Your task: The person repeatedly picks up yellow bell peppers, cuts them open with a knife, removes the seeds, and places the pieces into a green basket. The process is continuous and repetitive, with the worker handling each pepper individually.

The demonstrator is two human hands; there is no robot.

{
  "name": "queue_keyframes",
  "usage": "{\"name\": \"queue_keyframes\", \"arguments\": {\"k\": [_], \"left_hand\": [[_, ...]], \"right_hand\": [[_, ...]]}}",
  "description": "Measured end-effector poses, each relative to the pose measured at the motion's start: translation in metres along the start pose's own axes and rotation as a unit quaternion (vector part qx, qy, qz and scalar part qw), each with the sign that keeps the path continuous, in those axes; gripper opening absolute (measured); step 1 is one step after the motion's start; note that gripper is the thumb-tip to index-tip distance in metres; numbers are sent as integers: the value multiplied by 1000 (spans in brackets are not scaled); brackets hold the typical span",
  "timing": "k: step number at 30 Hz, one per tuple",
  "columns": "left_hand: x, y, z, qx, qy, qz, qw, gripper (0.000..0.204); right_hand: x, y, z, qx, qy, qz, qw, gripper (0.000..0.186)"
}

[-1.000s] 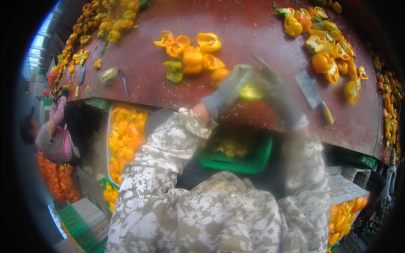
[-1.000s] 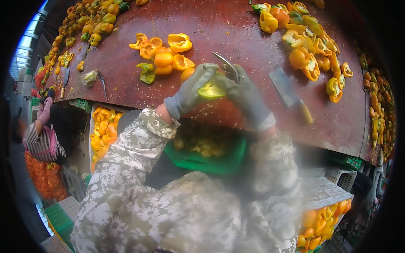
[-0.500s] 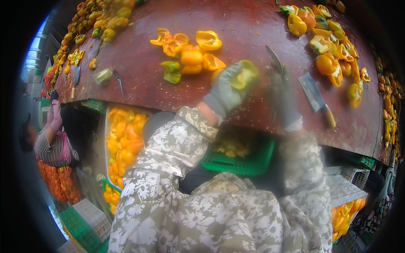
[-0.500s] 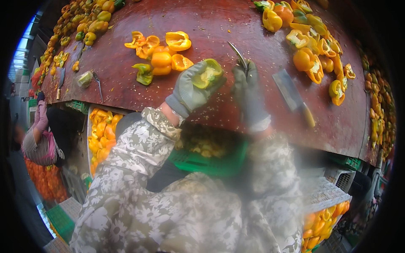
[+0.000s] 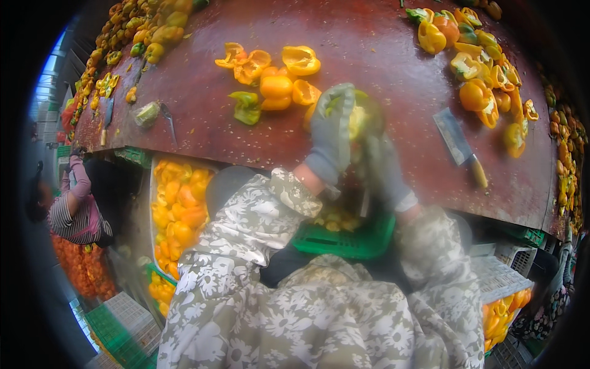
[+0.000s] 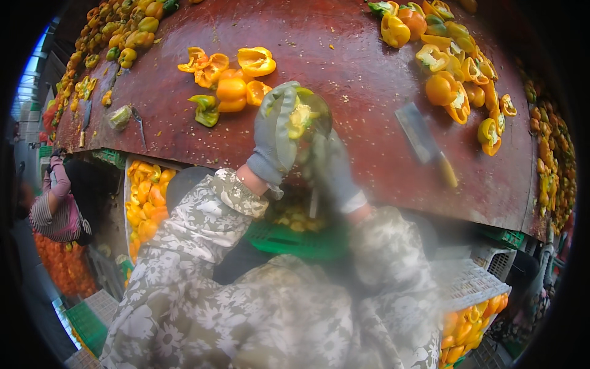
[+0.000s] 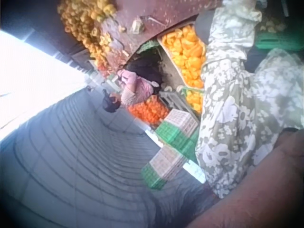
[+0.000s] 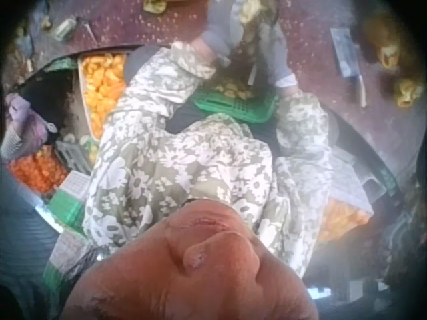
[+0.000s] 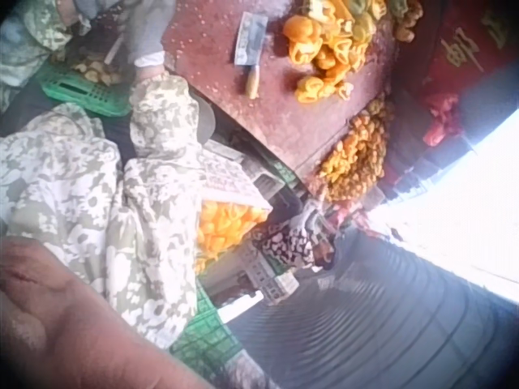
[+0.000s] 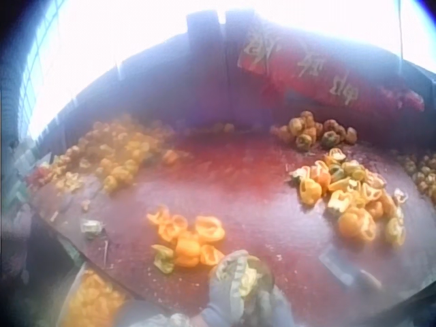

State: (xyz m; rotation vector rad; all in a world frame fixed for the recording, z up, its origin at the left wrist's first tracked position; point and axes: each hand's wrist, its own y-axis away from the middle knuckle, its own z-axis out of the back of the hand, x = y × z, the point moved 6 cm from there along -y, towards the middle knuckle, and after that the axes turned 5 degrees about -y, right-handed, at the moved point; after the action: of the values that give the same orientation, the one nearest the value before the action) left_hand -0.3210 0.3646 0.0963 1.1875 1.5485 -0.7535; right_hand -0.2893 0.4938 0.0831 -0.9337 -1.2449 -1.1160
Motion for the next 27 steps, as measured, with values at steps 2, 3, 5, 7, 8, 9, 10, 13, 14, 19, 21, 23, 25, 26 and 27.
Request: {"name": "queue_keyframes", "arguments": {"k": [2,3,5,7,8,9,10,13,14,19,21,23,25,26,27], "left_hand": [[1,-4,6,-8,-55,-82,995,31],[-2,-5,7,-11,-117,-163,980,31],[11,-8,13,-28,-111,-153,982,31],[15,-3,3,-43,24,37,998,31],[4,1,-6,-33,10,16,999,30],[-8,5,-16,-26,-4,-5,1000,29],[-15,9,-21,-18,-17,-27,999,29],[-17,18,-25,-29,66,-21,997,27],[-13,15,-20,-30,67,1,997,26],[18,-3,2,20,259,221,940,24],[24,-2,8,-5,203,174,964,25],[6,9,1,-85,65,54,993,26],[13,7,-3,-65,127,103,984,29],[17,4,1,-51,104,104,988,29],[18,2,7,-39,77,105,991,30]], "right_hand": [[-2,0,-6,23,-47,-70,996,27],[-2,0,-6,37,-39,-93,994,25],[3,-4,-5,30,86,17,996,23],[-3,-5,-4,-2,239,150,959,22],[-5,-6,-3,-7,276,155,948,22],[0,-10,-1,12,234,38,971,22],[0,-10,-2,-1,232,28,972,22],[6,0,-8,-104,306,210,923,23],[-4,-1,-7,-68,208,124,968,24],[-3,6,-9,-24,36,14,999,30],[2,0,-1,-66,168,92,979,31],[6,-1,-5,-78,297,158,939,30],[1,0,-8,-56,333,176,925,28],[-1,2,-10,-45,322,173,930,27],[0,5,-15,-32,310,169,935,25]]}}
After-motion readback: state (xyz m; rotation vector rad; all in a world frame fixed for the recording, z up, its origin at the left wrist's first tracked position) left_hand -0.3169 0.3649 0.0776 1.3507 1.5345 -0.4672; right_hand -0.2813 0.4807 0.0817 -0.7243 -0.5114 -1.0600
